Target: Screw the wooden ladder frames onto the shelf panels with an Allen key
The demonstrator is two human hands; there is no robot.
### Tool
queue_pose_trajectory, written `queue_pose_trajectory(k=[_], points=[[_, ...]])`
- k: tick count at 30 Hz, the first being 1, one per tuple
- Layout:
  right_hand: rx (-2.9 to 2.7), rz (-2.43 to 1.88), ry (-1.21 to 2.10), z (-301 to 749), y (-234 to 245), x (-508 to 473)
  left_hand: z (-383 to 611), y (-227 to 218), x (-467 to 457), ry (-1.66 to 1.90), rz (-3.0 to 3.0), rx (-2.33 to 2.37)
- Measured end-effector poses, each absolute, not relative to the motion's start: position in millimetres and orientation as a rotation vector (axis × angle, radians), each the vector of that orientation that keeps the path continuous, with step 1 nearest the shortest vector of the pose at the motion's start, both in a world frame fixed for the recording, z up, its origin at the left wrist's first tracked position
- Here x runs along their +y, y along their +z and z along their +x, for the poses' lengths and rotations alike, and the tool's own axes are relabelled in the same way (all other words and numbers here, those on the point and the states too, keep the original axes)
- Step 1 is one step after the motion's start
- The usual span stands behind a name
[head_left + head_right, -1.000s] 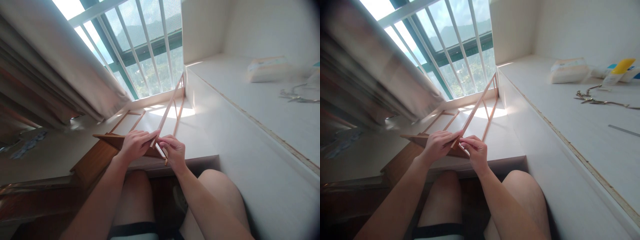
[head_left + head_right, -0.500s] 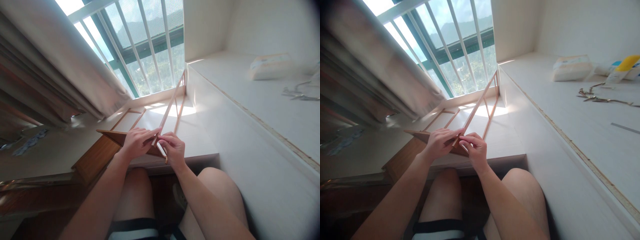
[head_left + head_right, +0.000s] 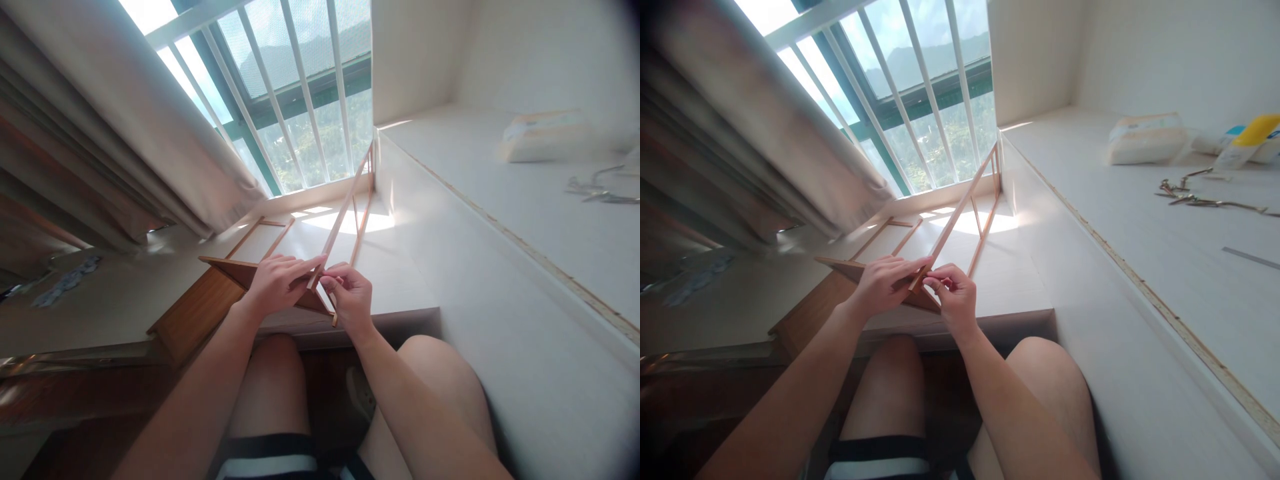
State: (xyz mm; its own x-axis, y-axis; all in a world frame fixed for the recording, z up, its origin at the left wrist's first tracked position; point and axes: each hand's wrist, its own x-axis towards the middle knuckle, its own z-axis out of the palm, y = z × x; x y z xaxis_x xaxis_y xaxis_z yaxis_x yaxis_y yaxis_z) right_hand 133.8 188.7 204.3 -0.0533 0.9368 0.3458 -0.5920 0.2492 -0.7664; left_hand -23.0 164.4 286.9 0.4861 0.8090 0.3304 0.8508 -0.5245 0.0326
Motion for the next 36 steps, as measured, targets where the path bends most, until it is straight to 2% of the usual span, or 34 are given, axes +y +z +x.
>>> queue_pose_trajectory(k=[5,15,36], points=[[-1.025,-0.443,1.284,134,205,192,-31,288,176,-0.529,-2.657,-1.319],[-1.109,-0.455,1.197,133,201,187,-30,280,171,-0.562,-2.582,-1.335],[-1.054,-0.381,1.304,133,202,181,-32,280,158,-0.645,-2.519,-1.397]])
